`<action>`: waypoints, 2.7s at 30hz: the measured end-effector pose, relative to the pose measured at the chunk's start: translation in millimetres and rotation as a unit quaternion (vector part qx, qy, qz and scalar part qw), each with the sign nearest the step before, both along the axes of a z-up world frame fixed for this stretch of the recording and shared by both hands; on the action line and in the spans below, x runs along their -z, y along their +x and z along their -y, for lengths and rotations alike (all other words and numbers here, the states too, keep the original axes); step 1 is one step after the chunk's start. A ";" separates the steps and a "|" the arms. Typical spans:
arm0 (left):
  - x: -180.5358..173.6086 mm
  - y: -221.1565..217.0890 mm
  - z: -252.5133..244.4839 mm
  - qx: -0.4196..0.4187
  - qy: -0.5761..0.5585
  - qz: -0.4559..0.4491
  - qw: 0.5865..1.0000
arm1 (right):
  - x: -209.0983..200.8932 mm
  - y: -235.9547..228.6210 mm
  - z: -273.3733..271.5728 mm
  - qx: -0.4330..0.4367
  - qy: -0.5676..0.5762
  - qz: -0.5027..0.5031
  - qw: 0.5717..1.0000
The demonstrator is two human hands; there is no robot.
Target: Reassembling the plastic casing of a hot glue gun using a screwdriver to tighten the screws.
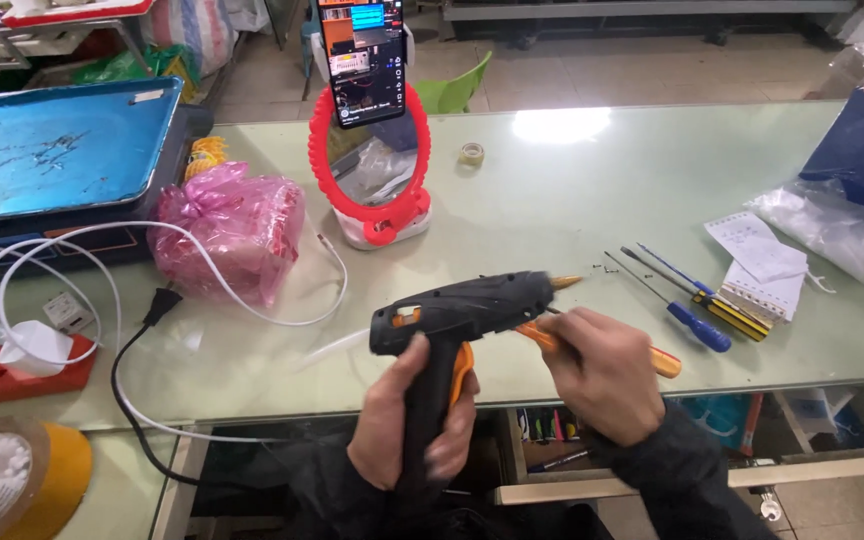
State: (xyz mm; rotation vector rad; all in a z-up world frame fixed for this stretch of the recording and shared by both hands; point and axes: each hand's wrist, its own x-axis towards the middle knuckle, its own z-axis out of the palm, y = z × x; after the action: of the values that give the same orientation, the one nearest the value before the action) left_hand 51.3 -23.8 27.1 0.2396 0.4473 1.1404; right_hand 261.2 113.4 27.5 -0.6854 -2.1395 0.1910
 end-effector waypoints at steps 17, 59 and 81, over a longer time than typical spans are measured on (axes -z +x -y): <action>-13.0 -31.0 -24.1 -0.052 0.004 0.051 0.997 | -40.4 7.2 -88.2 0.244 -0.363 0.222 0.871; 29.8 -7.8 -4.9 -0.129 0.183 -0.221 0.949 | -22.2 -17.8 57.4 -0.046 -0.472 -0.349 0.808; 23.4 1.6 9.6 -0.191 0.167 -0.327 0.910 | 1.9 -29.7 48.7 -0.049 -0.554 -0.374 0.742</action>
State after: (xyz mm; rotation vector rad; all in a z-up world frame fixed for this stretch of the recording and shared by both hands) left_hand 53.0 -33.3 3.7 0.8822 0.9199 1.5143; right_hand 231.5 64.7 25.5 -0.9027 -1.0888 1.5973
